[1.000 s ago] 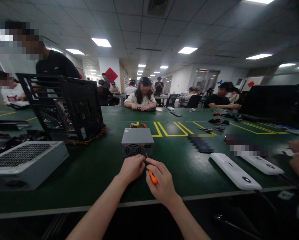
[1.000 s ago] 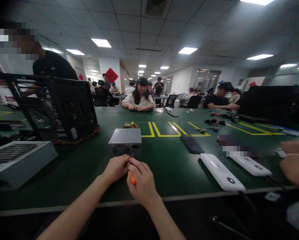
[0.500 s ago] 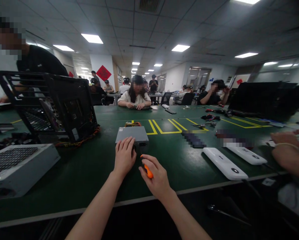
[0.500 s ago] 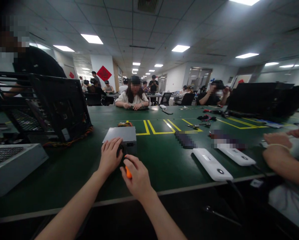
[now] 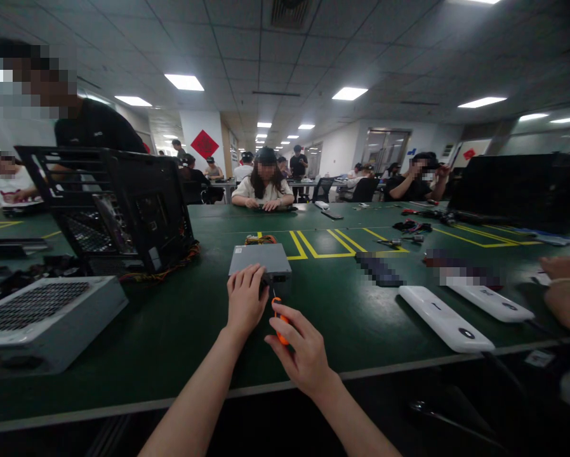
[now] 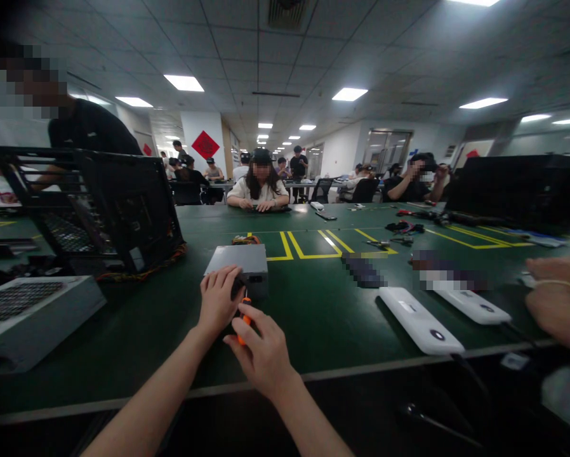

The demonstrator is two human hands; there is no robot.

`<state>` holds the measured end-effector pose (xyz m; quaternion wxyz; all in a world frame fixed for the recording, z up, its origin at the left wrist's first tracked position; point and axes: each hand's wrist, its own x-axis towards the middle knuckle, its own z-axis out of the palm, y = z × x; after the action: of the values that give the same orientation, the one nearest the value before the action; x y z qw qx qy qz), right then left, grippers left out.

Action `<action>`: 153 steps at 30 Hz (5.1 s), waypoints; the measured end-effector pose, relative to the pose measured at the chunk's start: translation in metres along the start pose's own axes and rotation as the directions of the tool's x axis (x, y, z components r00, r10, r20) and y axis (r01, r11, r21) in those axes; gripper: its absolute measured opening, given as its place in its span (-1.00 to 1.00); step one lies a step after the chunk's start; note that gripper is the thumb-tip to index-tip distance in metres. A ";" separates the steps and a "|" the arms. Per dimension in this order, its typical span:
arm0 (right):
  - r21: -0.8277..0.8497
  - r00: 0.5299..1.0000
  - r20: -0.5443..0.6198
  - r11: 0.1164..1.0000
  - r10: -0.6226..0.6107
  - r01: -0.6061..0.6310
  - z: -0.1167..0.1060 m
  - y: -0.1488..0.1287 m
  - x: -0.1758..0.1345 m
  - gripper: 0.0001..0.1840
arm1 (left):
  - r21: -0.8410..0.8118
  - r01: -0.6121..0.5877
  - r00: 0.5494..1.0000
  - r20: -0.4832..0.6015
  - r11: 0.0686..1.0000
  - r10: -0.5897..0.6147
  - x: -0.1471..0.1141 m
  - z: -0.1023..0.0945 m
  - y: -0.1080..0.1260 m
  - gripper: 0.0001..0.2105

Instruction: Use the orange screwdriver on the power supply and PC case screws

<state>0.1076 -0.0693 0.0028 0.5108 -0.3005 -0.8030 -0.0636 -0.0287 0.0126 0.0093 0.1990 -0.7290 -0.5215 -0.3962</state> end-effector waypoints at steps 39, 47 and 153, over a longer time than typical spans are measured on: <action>-0.318 0.988 -0.147 0.945 0.034 -0.080 0.014 0.003 -0.008 -0.77 | -0.038 0.038 0.999 0.026 0.999 -0.037 0.003 0.003 0.001 -0.70; -0.324 0.979 -0.201 0.945 -0.021 -0.047 0.014 0.003 -0.007 -0.68 | -0.043 0.046 0.999 0.025 0.998 -0.045 0.003 0.003 0.002 -0.71; 0.006 0.989 -0.131 0.997 0.075 -0.075 0.008 0.002 -0.005 -0.74 | -0.038 0.052 0.999 0.011 0.998 -0.052 0.003 0.002 0.004 -0.70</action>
<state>0.1043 -0.0664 -0.0059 0.5645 -0.3252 -0.7560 -0.0634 -0.0239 0.0143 0.0107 0.1719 -0.7209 -0.5336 -0.4075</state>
